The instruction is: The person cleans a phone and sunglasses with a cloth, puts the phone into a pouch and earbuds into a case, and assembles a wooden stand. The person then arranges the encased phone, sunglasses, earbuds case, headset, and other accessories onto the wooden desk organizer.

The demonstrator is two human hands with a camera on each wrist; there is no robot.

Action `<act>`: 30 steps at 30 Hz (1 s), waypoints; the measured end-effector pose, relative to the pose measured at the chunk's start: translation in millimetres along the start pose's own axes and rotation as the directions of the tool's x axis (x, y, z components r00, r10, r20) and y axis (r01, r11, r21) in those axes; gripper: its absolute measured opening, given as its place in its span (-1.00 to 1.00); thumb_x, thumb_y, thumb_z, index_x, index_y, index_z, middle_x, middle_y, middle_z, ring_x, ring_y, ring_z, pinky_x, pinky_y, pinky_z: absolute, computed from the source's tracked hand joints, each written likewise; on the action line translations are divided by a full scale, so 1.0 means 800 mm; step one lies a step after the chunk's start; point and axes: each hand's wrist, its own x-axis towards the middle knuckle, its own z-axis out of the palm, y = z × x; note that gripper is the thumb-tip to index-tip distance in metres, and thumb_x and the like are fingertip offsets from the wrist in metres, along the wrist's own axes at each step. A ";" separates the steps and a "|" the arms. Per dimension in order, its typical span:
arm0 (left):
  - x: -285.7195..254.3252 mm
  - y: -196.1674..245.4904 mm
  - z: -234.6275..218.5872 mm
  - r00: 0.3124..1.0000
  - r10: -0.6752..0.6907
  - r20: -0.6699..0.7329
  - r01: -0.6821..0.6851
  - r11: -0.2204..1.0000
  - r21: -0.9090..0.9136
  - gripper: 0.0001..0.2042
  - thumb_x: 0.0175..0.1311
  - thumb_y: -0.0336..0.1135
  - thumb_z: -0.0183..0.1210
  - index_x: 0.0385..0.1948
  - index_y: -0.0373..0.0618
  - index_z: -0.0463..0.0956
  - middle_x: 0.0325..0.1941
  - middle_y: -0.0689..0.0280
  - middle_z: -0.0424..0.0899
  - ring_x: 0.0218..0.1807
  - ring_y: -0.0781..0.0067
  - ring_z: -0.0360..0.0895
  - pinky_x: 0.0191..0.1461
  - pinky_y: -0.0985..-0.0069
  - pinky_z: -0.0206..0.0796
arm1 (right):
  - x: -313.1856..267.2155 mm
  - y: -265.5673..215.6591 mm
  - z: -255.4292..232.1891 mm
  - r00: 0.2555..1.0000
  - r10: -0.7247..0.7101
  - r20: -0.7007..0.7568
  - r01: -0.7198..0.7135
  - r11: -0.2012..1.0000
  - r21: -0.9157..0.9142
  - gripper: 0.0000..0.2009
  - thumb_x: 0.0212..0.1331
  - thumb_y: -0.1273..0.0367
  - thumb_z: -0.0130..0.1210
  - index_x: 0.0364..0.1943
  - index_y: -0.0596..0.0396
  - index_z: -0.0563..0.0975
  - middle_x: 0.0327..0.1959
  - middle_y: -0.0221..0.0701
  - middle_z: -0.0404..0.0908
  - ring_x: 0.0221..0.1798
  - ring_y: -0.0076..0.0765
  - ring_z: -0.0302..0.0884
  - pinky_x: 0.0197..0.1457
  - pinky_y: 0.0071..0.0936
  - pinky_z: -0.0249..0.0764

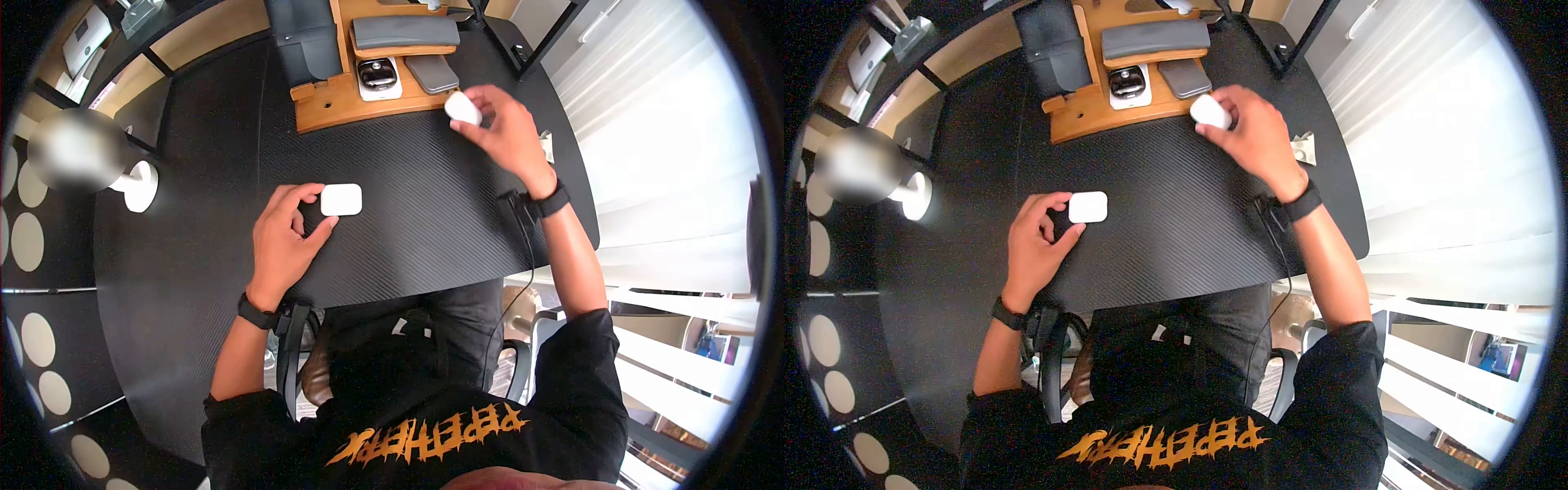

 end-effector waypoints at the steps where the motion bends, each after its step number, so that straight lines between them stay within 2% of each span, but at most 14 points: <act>1: 0.000 0.001 0.000 1.000 0.003 -0.006 -0.004 1.000 -0.014 -0.55 0.12 -0.46 0.52 0.10 -0.05 0.69 -0.08 0.37 0.66 -0.49 0.70 0.32 -0.41 0.63 0.22 | 0.013 0.004 0.003 1.000 0.015 -0.018 -0.014 0.999 0.038 -0.52 0.07 0.20 0.55 0.05 0.10 0.67 -0.17 -0.26 0.76 -0.12 -0.16 0.75 -0.01 -0.26 0.63; 7: -0.001 0.001 0.000 1.000 -0.020 -0.008 0.020 0.999 -0.044 -0.55 0.13 -0.45 0.52 0.10 -0.06 0.68 -0.04 0.35 0.71 -0.49 0.70 0.35 -0.40 0.64 0.24 | 0.063 0.034 0.043 0.996 -0.044 -0.073 0.050 0.996 0.080 -0.52 0.10 0.21 0.53 0.08 0.10 0.67 -0.14 -0.26 0.76 -0.13 -0.18 0.75 0.01 -0.26 0.64; 10: -0.001 0.003 -0.003 0.999 -0.042 0.009 0.043 0.998 -0.039 -0.57 0.13 -0.44 0.52 0.09 -0.07 0.68 -0.01 0.34 0.71 -0.49 0.69 0.36 -0.41 0.64 0.26 | 0.069 0.025 0.055 0.999 0.012 -0.043 -0.006 0.990 0.143 -0.51 0.11 0.20 0.53 0.10 0.08 0.68 -0.10 -0.26 0.77 -0.09 -0.19 0.76 0.04 -0.26 0.64; 12: -0.001 0.003 -0.003 0.999 -0.032 -0.007 0.031 0.999 -0.042 -0.57 0.13 -0.43 0.53 0.08 -0.07 0.68 0.02 0.34 0.71 -0.49 0.69 0.37 -0.41 0.63 0.27 | 0.070 0.016 0.058 0.994 0.001 -0.110 0.000 1.000 0.006 -0.50 0.10 0.11 0.53 0.07 0.04 0.70 -0.12 -0.28 0.79 -0.10 -0.15 0.79 0.01 -0.22 0.67; 13: -0.001 0.004 -0.002 1.000 -0.016 -0.020 0.016 0.999 -0.042 -0.58 0.12 -0.43 0.53 0.07 -0.07 0.68 0.05 0.34 0.72 -0.49 0.68 0.38 -0.40 0.63 0.28 | 0.071 0.011 0.061 0.994 0.002 -0.108 -0.002 1.000 0.005 -0.50 0.10 0.11 0.53 0.07 0.04 0.70 -0.12 -0.28 0.79 -0.10 -0.15 0.79 0.01 -0.22 0.67; 15: -0.001 0.003 -0.001 1.000 -0.015 -0.013 0.015 0.999 -0.039 -0.57 0.11 -0.42 0.54 0.06 -0.07 0.67 0.08 0.34 0.72 -0.49 0.67 0.38 -0.40 0.62 0.29 | 0.075 -0.002 0.071 0.981 0.092 -0.170 -0.114 0.986 -0.124 -0.50 0.09 0.01 0.51 0.00 0.01 0.73 -0.18 -0.32 0.82 -0.15 -0.10 0.81 -0.05 -0.18 0.69; 16: 0.000 0.003 -0.001 1.000 -0.015 -0.008 0.015 0.999 -0.032 -0.57 0.10 -0.41 0.55 0.05 -0.08 0.67 0.10 0.34 0.72 -0.49 0.66 0.39 -0.40 0.62 0.29 | 0.078 -0.004 0.078 0.971 0.080 -0.224 -0.109 0.987 -0.122 -0.51 0.06 -0.07 0.51 -0.12 -0.01 0.74 -0.26 -0.34 0.82 -0.22 -0.05 0.80 -0.12 -0.13 0.68; 19: 0.001 0.005 -0.004 1.000 -0.013 0.016 0.013 0.999 -0.031 -0.56 0.09 -0.40 0.56 0.05 -0.08 0.66 0.14 0.34 0.72 -0.48 0.65 0.39 -0.39 0.63 0.30 | 0.085 -0.012 0.089 0.976 0.093 -0.195 -0.134 0.969 -0.209 -0.52 0.05 -0.08 0.51 -0.20 0.00 0.71 -0.27 -0.32 0.80 -0.24 -0.04 0.79 -0.16 -0.13 0.66; 20: 0.000 0.005 -0.005 1.000 -0.014 0.015 0.015 1.000 -0.026 -0.56 0.09 -0.40 0.56 0.05 -0.08 0.66 0.14 0.34 0.72 -0.48 0.65 0.39 -0.39 0.63 0.30 | 0.086 -0.011 0.093 0.978 0.077 -0.196 -0.111 0.979 -0.171 -0.51 0.04 -0.11 0.51 -0.26 0.00 0.69 -0.28 -0.30 0.79 -0.24 -0.04 0.78 -0.17 -0.12 0.64; 24: -0.002 0.004 -0.005 1.000 0.000 0.024 0.000 1.000 -0.013 -0.52 0.08 -0.40 0.56 0.10 -0.06 0.67 0.15 0.35 0.72 -0.47 0.65 0.40 -0.38 0.63 0.31 | 0.078 -0.017 0.085 0.981 0.055 -0.187 -0.072 0.994 -0.084 -0.57 0.10 -0.04 0.49 -0.19 0.00 0.72 -0.30 -0.30 0.79 -0.26 -0.10 0.77 -0.15 -0.17 0.64; 26: -0.001 0.006 -0.005 0.999 0.005 0.039 -0.005 1.000 0.001 -0.51 0.08 -0.40 0.55 0.12 -0.05 0.67 0.15 0.35 0.72 -0.47 0.65 0.39 -0.38 0.63 0.31 | 0.072 -0.010 0.077 0.997 0.032 -0.070 -0.035 0.999 -0.034 -0.62 0.15 0.06 0.46 -0.09 0.00 0.75 -0.24 -0.29 0.79 -0.27 -0.18 0.77 -0.14 -0.21 0.65; 30: 0.000 0.007 -0.005 0.998 0.027 0.050 -0.027 1.000 0.006 -0.51 0.09 -0.40 0.55 0.13 -0.04 0.68 0.13 0.34 0.73 -0.47 0.64 0.39 -0.37 0.62 0.33 | 0.052 -0.016 0.065 0.995 -0.025 -0.094 0.025 1.000 0.001 -0.62 0.16 0.15 0.45 0.00 0.00 0.76 -0.20 -0.29 0.77 -0.33 -0.26 0.72 -0.17 -0.27 0.63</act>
